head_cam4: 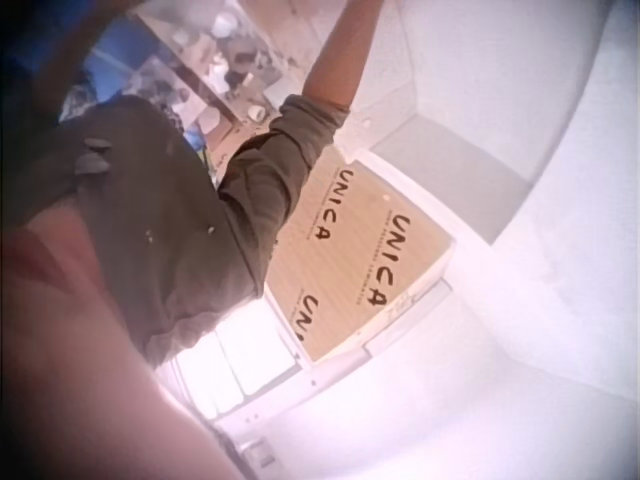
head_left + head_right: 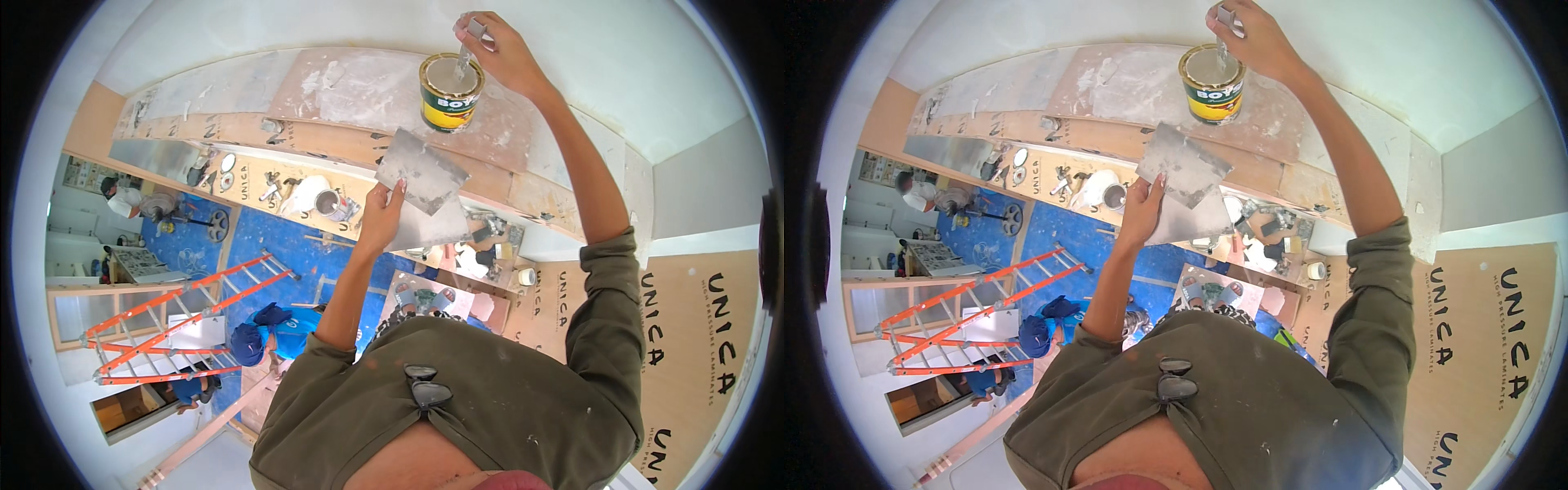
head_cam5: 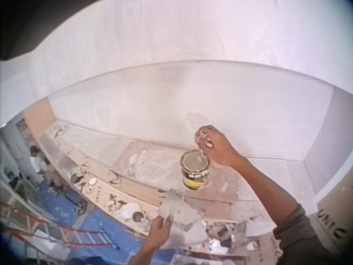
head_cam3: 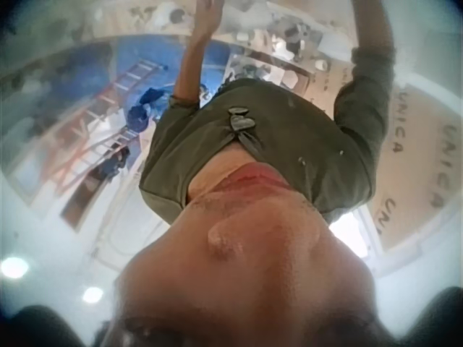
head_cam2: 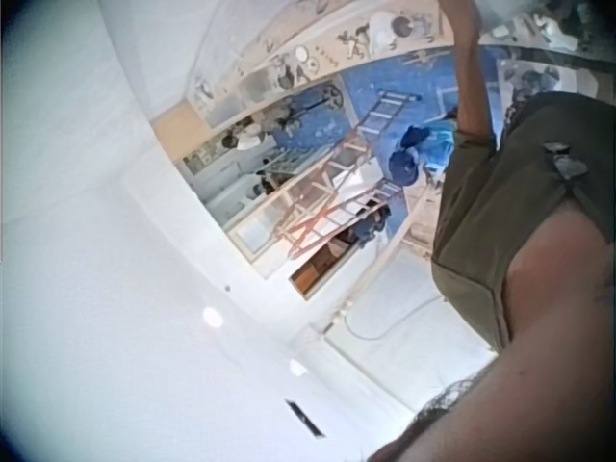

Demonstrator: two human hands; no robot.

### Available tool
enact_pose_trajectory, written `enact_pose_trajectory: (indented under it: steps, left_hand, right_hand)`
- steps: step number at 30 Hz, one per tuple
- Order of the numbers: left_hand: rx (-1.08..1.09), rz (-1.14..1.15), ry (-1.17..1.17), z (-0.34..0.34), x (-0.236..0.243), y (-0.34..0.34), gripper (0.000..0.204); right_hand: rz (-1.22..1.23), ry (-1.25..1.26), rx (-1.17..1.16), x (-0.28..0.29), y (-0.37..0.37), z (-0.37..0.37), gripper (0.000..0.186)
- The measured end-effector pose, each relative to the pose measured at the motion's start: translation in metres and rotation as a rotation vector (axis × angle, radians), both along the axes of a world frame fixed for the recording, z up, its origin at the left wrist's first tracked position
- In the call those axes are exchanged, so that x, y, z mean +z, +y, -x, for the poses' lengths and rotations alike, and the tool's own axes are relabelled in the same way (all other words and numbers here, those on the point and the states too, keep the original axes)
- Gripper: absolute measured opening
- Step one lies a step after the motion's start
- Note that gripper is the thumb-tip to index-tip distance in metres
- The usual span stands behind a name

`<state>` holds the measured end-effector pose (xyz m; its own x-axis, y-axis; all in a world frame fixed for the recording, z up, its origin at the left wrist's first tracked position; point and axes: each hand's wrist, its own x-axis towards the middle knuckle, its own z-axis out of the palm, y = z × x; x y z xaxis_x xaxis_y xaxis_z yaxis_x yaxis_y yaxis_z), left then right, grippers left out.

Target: The person applies joint compound to a ceiling seam using two putty knives, frequently dipping one into a container and smoothing the material across the surface.

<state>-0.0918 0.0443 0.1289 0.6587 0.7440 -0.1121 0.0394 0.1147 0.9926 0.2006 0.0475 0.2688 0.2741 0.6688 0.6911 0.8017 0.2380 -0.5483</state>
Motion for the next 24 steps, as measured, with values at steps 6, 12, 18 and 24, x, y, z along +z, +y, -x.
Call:
enact_pose_trajectory:
  steps: [6,12,18,24]
  left_hand:
    - [-0.018,-0.009,-0.018,0.004,-0.014,-0.004,0.035]
    - [0.008,-0.021,-0.043,0.008,-0.02,-0.008,0.034]
    - [-0.002,-0.003,0.005,0.016,-0.013,-0.006,0.034]
    - [0.003,0.013,0.089,0.02,-0.013,-0.007,0.033]
  right_hand:
    - [-0.245,0.873,0.245,-0.009,0.034,0.006,0.038]
    - [-0.323,0.975,0.343,-0.016,0.034,0.012,0.041]
    - [-0.254,0.562,0.038,-0.022,0.039,0.023,0.045]
    - [-0.344,0.873,0.211,-0.018,0.031,0.037,0.047]
